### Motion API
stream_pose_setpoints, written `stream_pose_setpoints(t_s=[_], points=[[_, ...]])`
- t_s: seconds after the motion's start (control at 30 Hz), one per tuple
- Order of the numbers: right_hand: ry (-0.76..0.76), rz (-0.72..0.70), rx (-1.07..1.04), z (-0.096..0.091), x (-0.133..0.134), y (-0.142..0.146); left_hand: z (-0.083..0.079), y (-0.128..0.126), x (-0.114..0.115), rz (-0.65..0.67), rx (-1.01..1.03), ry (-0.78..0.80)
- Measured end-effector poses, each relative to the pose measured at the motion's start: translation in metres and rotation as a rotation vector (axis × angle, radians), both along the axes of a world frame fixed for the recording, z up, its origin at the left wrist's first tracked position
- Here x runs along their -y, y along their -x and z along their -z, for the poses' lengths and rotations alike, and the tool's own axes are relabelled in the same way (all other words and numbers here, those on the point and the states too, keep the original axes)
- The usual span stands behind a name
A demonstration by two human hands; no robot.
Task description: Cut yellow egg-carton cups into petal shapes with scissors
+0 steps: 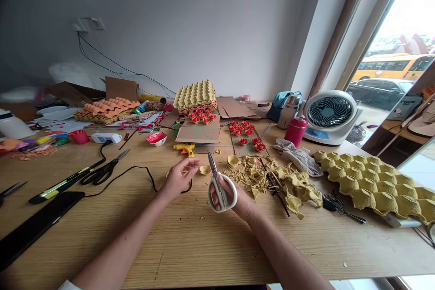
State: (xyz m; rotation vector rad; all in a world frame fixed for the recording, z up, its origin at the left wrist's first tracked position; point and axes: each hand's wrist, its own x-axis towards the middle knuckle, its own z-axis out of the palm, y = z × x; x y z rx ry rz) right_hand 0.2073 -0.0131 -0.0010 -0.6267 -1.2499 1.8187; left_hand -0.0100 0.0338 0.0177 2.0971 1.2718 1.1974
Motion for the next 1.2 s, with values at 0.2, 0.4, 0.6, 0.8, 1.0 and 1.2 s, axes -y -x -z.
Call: stream_pose_setpoints(t_s=[0.2, 0.4, 0.6, 0.8, 1.0, 1.2], points=[[0.058, -0.117, -0.038, 0.007, -0.003, -0.001, 0.001, -0.026, 0.02, 0.388, 0.662, 0.578], [0.086, -0.109, -0.037, 0.008, -0.003, 0.0, 0.012, -0.029, 0.018, 0.314, 0.676, 0.597], [0.089, -0.056, -0.037, 0.002, -0.003, 0.001, 0.024, -0.034, 0.015, 0.259, 0.425, 0.399], [0.065, -0.023, -0.02, 0.001, -0.003, -0.001, 0.014, -0.032, 0.021, 0.193, 0.016, 0.143], [0.002, 0.013, 0.007, 0.004, -0.003, -0.002, -0.006, 0.007, 0.008, -0.253, -0.27, 0.021], [-0.059, 0.03, 0.036, -0.001, 0.0, -0.002, -0.002, 0.033, -0.001, -0.485, -0.394, 0.061]])
